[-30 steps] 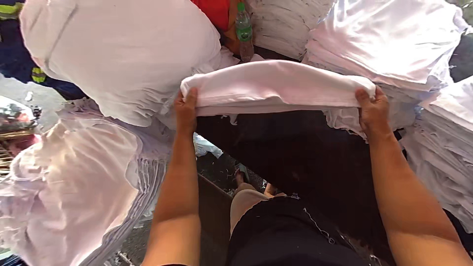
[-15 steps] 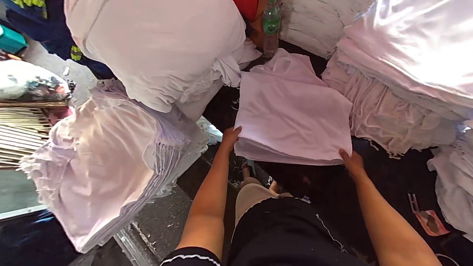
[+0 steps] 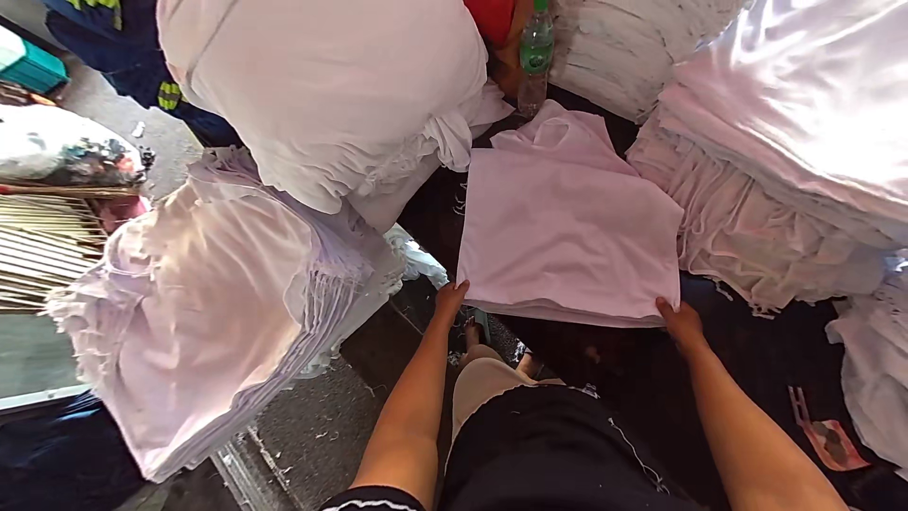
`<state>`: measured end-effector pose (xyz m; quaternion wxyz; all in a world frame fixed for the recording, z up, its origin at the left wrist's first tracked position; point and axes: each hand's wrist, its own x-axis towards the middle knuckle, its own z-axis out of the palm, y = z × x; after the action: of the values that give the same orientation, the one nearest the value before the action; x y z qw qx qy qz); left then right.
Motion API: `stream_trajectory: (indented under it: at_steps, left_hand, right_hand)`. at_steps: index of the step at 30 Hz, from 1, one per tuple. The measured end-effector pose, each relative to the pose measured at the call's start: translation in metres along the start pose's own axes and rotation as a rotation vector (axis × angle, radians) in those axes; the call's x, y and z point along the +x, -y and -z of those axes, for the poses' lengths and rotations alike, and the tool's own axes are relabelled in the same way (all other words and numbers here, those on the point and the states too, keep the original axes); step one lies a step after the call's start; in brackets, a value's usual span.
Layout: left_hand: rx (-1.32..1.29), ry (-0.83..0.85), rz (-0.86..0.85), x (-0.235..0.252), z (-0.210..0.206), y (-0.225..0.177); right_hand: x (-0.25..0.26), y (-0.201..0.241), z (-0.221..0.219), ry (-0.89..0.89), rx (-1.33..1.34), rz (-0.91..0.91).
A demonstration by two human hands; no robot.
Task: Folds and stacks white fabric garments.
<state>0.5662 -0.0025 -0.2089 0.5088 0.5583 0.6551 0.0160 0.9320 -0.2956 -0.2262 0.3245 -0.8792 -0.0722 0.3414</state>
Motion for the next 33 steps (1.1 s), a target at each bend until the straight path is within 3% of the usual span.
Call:
stream_trajectory:
  at_steps: [3, 6, 9, 12, 18, 27, 30, 33]
  left_hand:
    - [0.032, 0.006, -0.018, -0.004, 0.006, -0.004]
    - [0.116, -0.089, -0.031, -0.014, 0.009, -0.014]
    - [-0.110, -0.103, 0.039, -0.006, -0.001, -0.004]
    - [-0.284, 0.059, 0.183, 0.001, -0.004, 0.005]
    - [-0.428, 0.133, -0.034, 0.005, -0.008, 0.017]
    - [-0.219, 0.110, 0.105, -0.021, 0.013, 0.005]
    - [-0.193, 0.065, -0.042, -0.048, 0.046, -0.036]
    - [-0.296, -0.022, -0.365, -0.080, 0.100, -0.088]
  right_hand:
    - [0.001, 0.000, 0.000, 0.008, -0.037, -0.008]
    - [-0.001, 0.000, 0.000, 0.016, -0.054, 0.004]
    - [-0.007, 0.003, 0.001, 0.030, -0.099, 0.011]
    - [-0.009, 0.004, 0.002, 0.040, -0.108, -0.001]
    - [-0.017, 0.011, 0.004, 0.066, -0.117, -0.045]
    - [-0.017, 0.020, 0.010, 0.099, -0.092, -0.096]
    - [-0.019, 0.063, 0.030, 0.047, 0.003, 0.036]
    - [-0.043, 0.144, 0.078, -0.061, 0.277, 0.336]
